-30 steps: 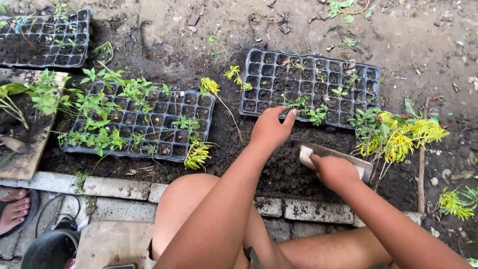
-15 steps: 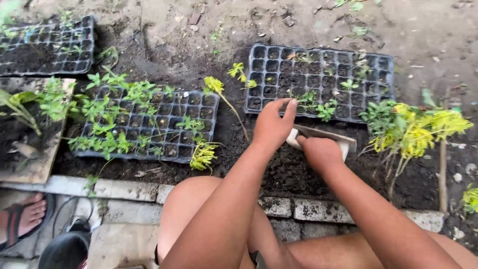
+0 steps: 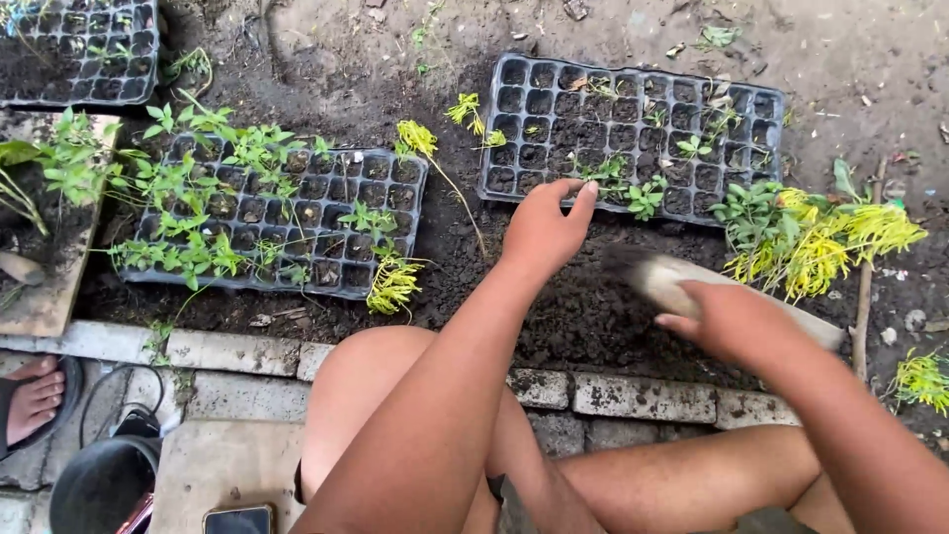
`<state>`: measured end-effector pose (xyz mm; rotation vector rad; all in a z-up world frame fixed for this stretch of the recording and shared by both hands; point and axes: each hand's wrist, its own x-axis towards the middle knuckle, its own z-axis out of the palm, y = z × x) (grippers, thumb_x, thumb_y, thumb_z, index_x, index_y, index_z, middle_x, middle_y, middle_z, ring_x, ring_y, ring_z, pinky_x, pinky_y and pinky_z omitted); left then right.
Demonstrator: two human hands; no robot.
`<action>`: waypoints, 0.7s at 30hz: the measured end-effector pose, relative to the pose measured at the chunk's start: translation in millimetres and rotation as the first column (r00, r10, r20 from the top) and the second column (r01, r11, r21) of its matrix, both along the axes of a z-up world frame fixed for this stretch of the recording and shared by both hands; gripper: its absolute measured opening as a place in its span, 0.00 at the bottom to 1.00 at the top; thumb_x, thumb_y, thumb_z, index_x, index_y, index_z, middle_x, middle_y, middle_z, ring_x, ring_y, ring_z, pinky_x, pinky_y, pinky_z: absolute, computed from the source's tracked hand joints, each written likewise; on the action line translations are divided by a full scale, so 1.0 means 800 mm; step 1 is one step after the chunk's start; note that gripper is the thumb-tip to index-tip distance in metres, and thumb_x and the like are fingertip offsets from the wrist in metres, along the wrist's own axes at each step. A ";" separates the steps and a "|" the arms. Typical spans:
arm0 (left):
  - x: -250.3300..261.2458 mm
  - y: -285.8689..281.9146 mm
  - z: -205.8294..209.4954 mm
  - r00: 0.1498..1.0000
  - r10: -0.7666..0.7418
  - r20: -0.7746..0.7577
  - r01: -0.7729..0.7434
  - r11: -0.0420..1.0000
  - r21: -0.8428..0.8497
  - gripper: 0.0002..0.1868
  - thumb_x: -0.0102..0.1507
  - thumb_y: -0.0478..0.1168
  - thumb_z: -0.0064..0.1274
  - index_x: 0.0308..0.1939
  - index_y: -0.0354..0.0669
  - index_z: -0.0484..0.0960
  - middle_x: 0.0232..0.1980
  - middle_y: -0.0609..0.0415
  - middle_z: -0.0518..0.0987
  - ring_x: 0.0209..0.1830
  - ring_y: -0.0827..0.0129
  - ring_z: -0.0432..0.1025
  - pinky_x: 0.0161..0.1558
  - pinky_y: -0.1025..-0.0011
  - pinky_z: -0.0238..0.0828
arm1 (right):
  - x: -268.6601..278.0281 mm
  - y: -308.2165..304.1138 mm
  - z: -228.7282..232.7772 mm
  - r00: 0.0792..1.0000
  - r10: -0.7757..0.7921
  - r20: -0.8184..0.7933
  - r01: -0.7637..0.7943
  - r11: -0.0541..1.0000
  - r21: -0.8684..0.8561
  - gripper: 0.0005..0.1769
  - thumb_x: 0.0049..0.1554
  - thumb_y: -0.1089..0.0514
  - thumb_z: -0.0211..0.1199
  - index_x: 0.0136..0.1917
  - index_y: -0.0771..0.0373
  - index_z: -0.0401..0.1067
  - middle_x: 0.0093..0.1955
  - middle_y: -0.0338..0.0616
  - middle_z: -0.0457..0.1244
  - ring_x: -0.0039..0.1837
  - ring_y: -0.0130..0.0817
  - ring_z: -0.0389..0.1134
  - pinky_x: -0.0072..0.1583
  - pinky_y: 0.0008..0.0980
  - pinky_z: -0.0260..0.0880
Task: Transplanting small yellow seedlings from a tray into a soil bed by hand and using a wooden block to level soil.
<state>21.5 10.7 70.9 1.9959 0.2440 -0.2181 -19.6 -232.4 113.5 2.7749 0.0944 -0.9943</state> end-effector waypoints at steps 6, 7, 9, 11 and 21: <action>-0.001 -0.004 -0.001 0.999 -0.042 -0.034 0.043 0.999 0.023 0.31 0.70 0.61 0.43 0.66 0.46 0.83 0.66 0.50 0.81 0.60 0.57 0.78 0.57 0.60 0.77 | -0.019 -0.049 0.015 0.951 -0.041 -0.307 -0.042 0.965 -0.258 0.25 0.64 0.31 0.51 0.65 0.43 0.74 0.47 0.30 0.77 0.39 0.22 0.77 0.49 0.24 0.82; -0.006 0.004 0.016 0.999 -0.041 -0.035 0.042 0.999 0.020 0.31 0.70 0.61 0.43 0.66 0.46 0.83 0.66 0.50 0.81 0.60 0.57 0.78 0.57 0.60 0.77 | -0.029 -0.051 -0.004 0.951 -0.041 -0.307 -0.043 0.964 -0.261 0.25 0.64 0.31 0.51 0.65 0.43 0.74 0.47 0.30 0.77 0.39 0.22 0.77 0.49 0.24 0.82; -0.014 0.018 0.048 0.973 -0.225 -0.053 0.212 0.959 -0.187 0.34 0.77 0.56 0.34 0.77 0.33 0.68 0.75 0.29 0.67 0.78 0.34 0.64 0.69 0.34 0.71 | -0.048 -0.054 -0.042 0.973 -0.083 -0.217 0.066 0.994 -0.085 0.37 0.59 0.31 0.55 0.69 0.57 0.73 0.58 0.58 0.74 0.65 0.52 0.75 0.66 0.51 0.74; -0.013 0.016 0.042 0.970 -0.237 -0.055 0.224 0.959 -0.173 0.33 0.77 0.56 0.34 0.76 0.33 0.69 0.75 0.30 0.67 0.77 0.34 0.65 0.68 0.35 0.72 | -0.052 -0.056 -0.076 0.973 -0.144 -0.183 0.145 0.989 -0.004 0.37 0.61 0.32 0.53 0.70 0.61 0.72 0.52 0.57 0.74 0.60 0.51 0.77 0.63 0.50 0.75; -0.018 0.007 0.040 0.956 -0.290 -0.042 0.282 0.950 -0.135 0.32 0.77 0.54 0.34 0.76 0.33 0.70 0.74 0.30 0.69 0.76 0.34 0.66 0.68 0.36 0.72 | -0.018 -0.077 -0.147 0.861 -0.453 -0.230 0.508 0.782 0.362 0.38 0.65 0.42 0.54 0.73 0.78 0.63 0.30 0.51 0.68 0.31 0.39 0.72 0.37 0.39 0.72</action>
